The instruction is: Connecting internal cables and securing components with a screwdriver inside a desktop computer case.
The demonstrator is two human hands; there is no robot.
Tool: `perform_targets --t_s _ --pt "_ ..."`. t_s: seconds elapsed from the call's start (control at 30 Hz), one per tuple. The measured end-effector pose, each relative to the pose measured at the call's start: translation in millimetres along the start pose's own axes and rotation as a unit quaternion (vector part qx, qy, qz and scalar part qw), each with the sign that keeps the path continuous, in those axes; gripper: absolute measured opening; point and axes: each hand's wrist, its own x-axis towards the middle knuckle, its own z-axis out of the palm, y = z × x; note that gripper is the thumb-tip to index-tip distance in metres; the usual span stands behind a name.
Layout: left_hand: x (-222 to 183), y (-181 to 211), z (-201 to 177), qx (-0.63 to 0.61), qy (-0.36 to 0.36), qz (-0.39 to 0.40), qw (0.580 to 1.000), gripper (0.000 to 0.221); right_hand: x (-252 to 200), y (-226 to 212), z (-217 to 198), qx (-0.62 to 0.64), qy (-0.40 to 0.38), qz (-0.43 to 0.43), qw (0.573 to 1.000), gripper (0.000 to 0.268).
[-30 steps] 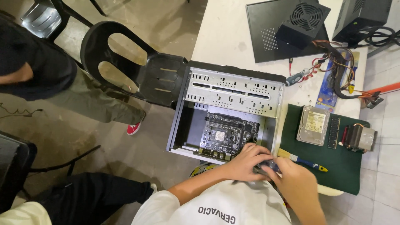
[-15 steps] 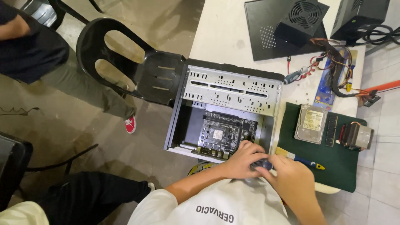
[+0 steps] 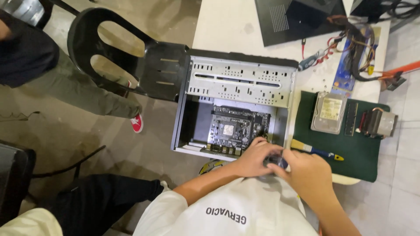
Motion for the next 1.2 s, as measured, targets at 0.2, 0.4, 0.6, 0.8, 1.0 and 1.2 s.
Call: perform_targets --t_s 0.2,0.4,0.6,0.8,1.0,1.2 --pt "11.2 4.4 -17.8 0.094 -0.055 0.0 0.994 0.049 11.1 18.4 -31.2 0.131 -0.23 -0.013 0.964 0.056" --pt "45.9 8.0 -52.3 0.067 -0.169 0.02 0.983 0.07 28.7 20.0 -9.0 -0.037 -0.012 -0.027 0.999 0.05" --pt "46.6 -6.0 -37.0 0.043 -0.076 0.08 0.993 0.045 24.1 15.2 -17.5 -0.091 -0.028 -0.041 0.995 0.063" --pt "42.1 -18.2 -62.3 -0.071 -0.219 0.077 0.97 0.072 22.8 15.1 -45.9 0.044 -0.108 -0.151 0.982 0.059" --pt "32.2 -12.1 -47.3 -0.012 -0.147 0.037 0.988 0.071 11.6 8.0 -12.1 -0.077 0.019 -0.07 0.994 0.061" --pt "30.8 -19.4 -48.9 -0.026 -0.139 0.076 0.987 0.049 -1.5 13.1 -7.5 -0.104 -0.038 0.022 0.994 0.073"
